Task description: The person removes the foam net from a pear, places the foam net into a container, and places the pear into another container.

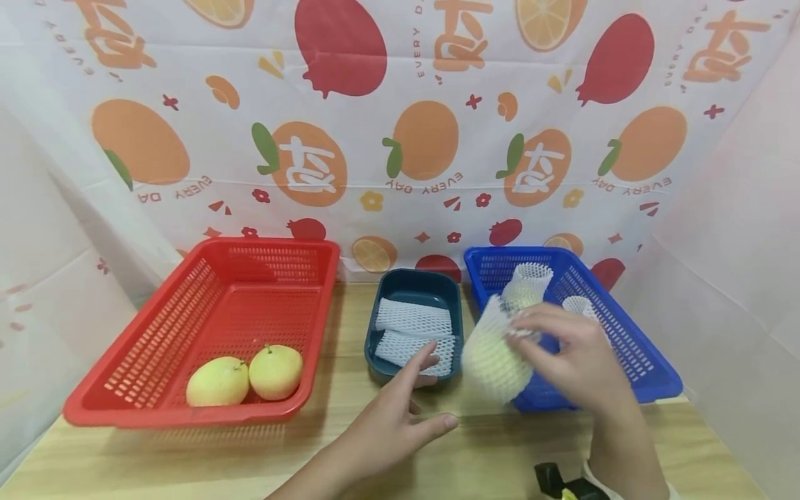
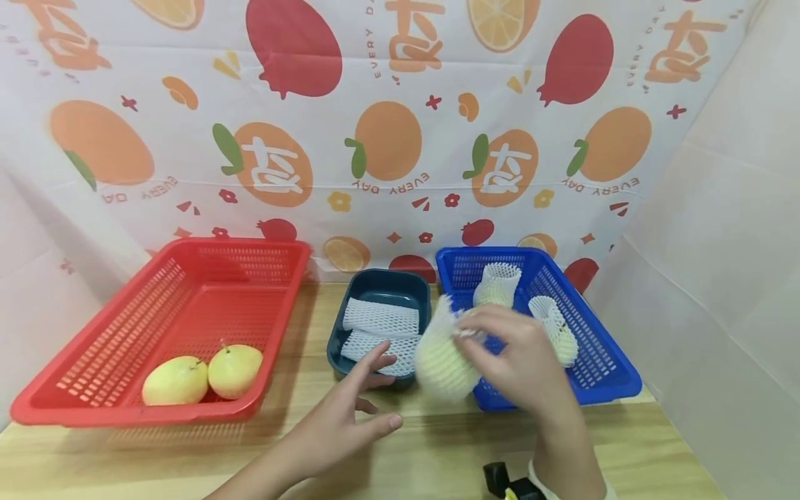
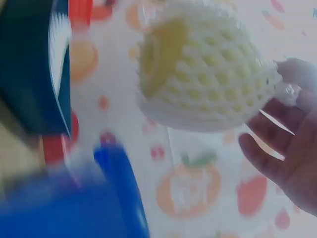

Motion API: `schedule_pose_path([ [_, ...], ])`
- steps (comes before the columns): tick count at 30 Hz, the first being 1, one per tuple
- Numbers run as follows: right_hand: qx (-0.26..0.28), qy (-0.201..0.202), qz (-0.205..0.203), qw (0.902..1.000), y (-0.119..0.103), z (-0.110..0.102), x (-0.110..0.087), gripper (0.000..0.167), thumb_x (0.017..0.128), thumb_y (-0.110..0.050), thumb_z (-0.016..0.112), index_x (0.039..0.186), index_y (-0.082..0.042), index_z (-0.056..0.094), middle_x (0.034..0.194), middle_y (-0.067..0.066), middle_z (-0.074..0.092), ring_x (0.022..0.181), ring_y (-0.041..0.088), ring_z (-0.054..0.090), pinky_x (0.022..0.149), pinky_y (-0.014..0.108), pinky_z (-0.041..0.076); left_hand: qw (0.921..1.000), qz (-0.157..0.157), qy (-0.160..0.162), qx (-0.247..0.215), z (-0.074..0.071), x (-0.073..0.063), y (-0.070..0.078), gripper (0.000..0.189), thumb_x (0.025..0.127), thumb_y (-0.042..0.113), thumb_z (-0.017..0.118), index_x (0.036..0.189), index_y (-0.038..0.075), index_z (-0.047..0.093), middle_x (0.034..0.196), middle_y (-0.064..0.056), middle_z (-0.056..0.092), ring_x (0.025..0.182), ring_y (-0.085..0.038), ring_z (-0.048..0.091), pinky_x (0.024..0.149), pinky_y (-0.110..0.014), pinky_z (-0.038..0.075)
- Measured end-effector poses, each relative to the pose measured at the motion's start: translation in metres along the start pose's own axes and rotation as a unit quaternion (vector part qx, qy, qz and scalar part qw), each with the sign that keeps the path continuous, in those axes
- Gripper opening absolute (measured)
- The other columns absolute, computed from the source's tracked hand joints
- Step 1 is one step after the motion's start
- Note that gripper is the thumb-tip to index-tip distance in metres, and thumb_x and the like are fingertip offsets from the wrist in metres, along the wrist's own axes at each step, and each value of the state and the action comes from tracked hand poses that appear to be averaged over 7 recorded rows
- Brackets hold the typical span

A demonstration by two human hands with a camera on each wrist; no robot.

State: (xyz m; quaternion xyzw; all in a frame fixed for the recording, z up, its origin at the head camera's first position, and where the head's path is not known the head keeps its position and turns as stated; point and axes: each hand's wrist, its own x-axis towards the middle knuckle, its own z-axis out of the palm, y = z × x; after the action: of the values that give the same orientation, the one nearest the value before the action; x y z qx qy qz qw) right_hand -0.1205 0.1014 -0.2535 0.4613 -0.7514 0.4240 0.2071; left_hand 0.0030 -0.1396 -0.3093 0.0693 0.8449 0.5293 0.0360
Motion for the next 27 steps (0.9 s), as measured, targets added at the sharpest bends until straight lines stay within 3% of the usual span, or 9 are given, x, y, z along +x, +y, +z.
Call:
schedule_pose_path([
  [2, 0.029, -0.068, 0.004, 0.9972, -0.009, 0.013, 0.0, 0.023, 0.078, -0.002, 0.079, 0.095, -0.018, 0.076, 0.097, -0.005, 0.074, 0.093, 0.008, 0.067, 0.086, 0.017, 0.052, 1.0, -0.003, 0.001, -0.002, -0.004, 0.001, 0.0, 0.086, 0.086, 0.052, 0.07, 0.154, 0.041, 0.018, 0.151, 0.007, 0.042, 0.128, -0.017, 0.052, 0.087, -0.031, 0.053],
  [5, 0.044, -0.161, 0.026, 0.9857, -0.016, 0.033, -0.002, 0.016, 0.084, -0.012, 0.076, 0.097, -0.022, 0.076, 0.1, -0.01, 0.072, 0.093, 0.006, 0.066, 0.082, 0.022, 0.055, 0.9998, 0.003, -0.002, 0.021, -0.007, 0.003, -0.003, 0.079, 0.087, 0.052, 0.069, 0.153, 0.03, 0.031, 0.144, 0.005, 0.05, 0.121, -0.013, 0.055, 0.088, -0.029, 0.053],
  [8, 0.042, -0.232, 0.042, 0.9709, -0.019, 0.049, -0.002, 0.011, 0.087, -0.014, 0.073, 0.095, -0.022, 0.076, 0.097, -0.013, 0.07, 0.089, 0.003, 0.064, 0.08, 0.026, 0.055, 0.9977, 0.009, -0.001, 0.068, -0.01, 0.005, -0.006, 0.065, 0.087, 0.052, 0.069, 0.142, 0.023, 0.05, 0.133, 0.007, 0.06, 0.112, -0.009, 0.059, 0.087, -0.031, 0.054],
  [10, 0.041, -0.265, 0.053, 0.9619, -0.018, 0.055, -0.002, 0.012, 0.087, -0.013, 0.072, 0.094, -0.022, 0.076, 0.094, -0.014, 0.069, 0.087, 0.001, 0.063, 0.08, 0.026, 0.055, 0.9951, 0.006, -0.001, 0.098, -0.014, 0.008, -0.008, 0.049, 0.088, 0.05, 0.069, 0.13, 0.026, 0.061, 0.123, 0.01, 0.066, 0.107, -0.006, 0.061, 0.085, -0.031, 0.054],
  [16, 0.039, -0.318, 0.1, 0.9419, -0.017, 0.069, -0.004, 0.014, 0.087, -0.012, 0.073, 0.094, -0.024, 0.077, 0.091, -0.018, 0.068, 0.086, -0.001, 0.061, 0.081, 0.026, 0.055, 0.9898, -0.002, 0.004, 0.143, -0.022, 0.01, -0.013, 0.015, 0.09, 0.038, 0.071, 0.103, 0.031, 0.072, 0.1, 0.012, 0.072, 0.095, -0.005, 0.065, 0.081, -0.031, 0.053],
  [27, 0.048, -0.354, 0.121, 0.926, -0.017, 0.076, -0.002, 0.007, 0.088, -0.021, 0.074, 0.092, -0.026, 0.076, 0.09, -0.02, 0.068, 0.083, -0.003, 0.061, 0.076, 0.023, 0.054, 0.9844, 0.003, 0.012, 0.175, -0.028, 0.007, -0.012, 0.008, 0.091, 0.031, 0.071, 0.095, 0.029, 0.077, 0.092, 0.015, 0.073, 0.089, -0.001, 0.065, 0.078, -0.028, 0.053],
])
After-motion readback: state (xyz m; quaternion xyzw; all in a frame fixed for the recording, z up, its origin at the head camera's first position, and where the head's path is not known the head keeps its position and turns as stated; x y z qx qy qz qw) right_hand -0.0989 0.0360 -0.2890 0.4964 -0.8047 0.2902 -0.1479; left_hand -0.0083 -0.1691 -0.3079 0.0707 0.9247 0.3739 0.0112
